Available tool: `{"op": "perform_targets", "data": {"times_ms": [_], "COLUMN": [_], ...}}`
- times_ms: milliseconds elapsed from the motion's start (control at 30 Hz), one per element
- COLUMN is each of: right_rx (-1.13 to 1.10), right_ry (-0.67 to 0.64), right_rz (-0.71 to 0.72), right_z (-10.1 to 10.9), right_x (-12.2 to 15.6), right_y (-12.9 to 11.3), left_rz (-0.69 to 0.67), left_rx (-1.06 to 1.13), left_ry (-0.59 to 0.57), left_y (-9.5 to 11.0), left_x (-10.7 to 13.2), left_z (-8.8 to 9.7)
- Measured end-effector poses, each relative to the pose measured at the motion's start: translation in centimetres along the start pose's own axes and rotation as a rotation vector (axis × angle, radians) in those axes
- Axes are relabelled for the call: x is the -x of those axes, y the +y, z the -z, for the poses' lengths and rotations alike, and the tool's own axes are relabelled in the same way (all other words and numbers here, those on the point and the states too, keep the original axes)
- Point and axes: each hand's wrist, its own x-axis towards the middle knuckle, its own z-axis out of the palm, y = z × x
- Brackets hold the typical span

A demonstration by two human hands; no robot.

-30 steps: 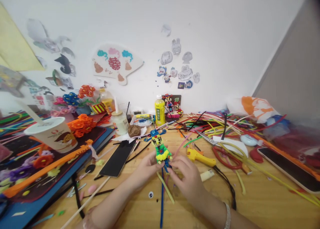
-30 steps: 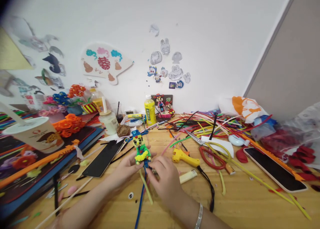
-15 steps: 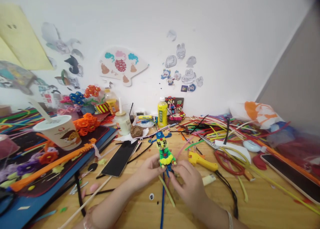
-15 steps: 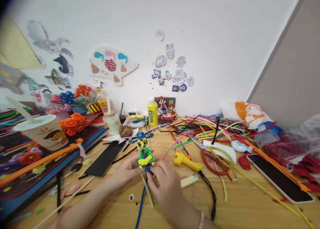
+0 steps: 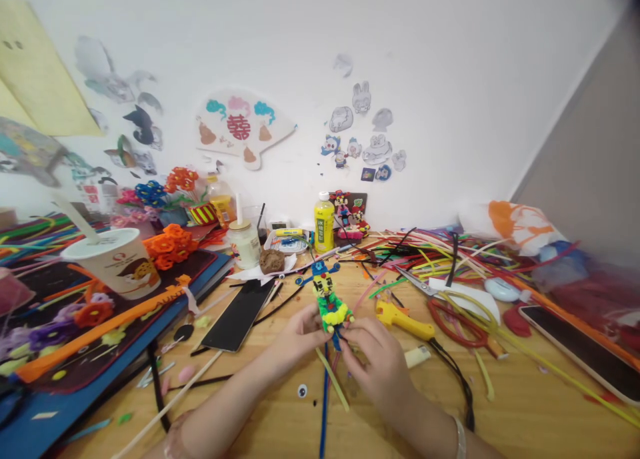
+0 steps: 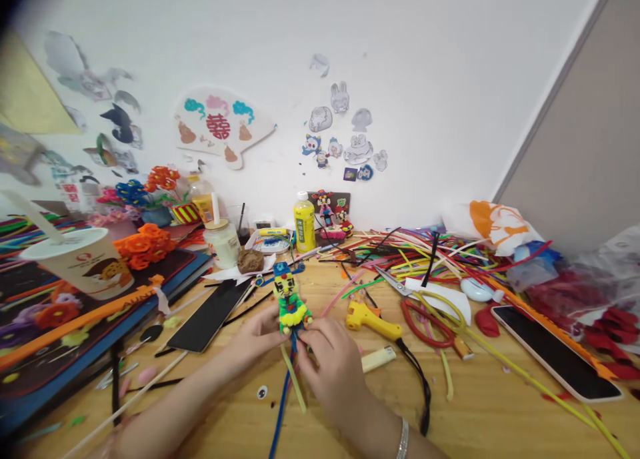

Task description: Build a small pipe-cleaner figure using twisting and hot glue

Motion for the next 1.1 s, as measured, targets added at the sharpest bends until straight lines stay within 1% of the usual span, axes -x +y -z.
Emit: {"op": "perform_targets", "data": {"times_ms": [167, 233, 333, 467, 567, 800, 1100], "right_rx": [0.01, 0.003, 0.0, 0.061, 0.1, 0.113, 0.141], "right_ry": [0.049, 0.048, 0.031, 0.029, 0.027, -0.017, -0.013], "right_rz": [-0.092, -0.103, -0.084, -0.047, -0.03, 0.008, 0.056], "right_z": [0.08, 0.12, 0.12, 0.02, -0.03, 0.05, 0.16], "right_x": [-0.12, -0.17, -0.17, -0.04, 0.04, 0.02, -0.13], "right_y": [-0.17, -0.2, -0.21, -0.18, -0.16, -0.19, -0.4], "left_rz": [-0.022, -0.029, -0.032, -0.008, -0.013, -0.002, -0.018], "left_rx": [-0.008, -0.019, -0.022, -0.014, -0.005, -0.008, 0.027], "left_ry": [0.025, 0.039, 0.058, 0.105, 0.105, 0.141, 0.109], "left_y": [-0.18, -0.24, -0.35, -0.38, -0.34, -0.34, -0.12], "left_x": [0.0, 0.04, 0.1, 0.14, 0.06, 0.09, 0.05], "left_z": [-0.1, -0.12, -0.17, -0.33, -0.45, -0.57, -0.7]}}
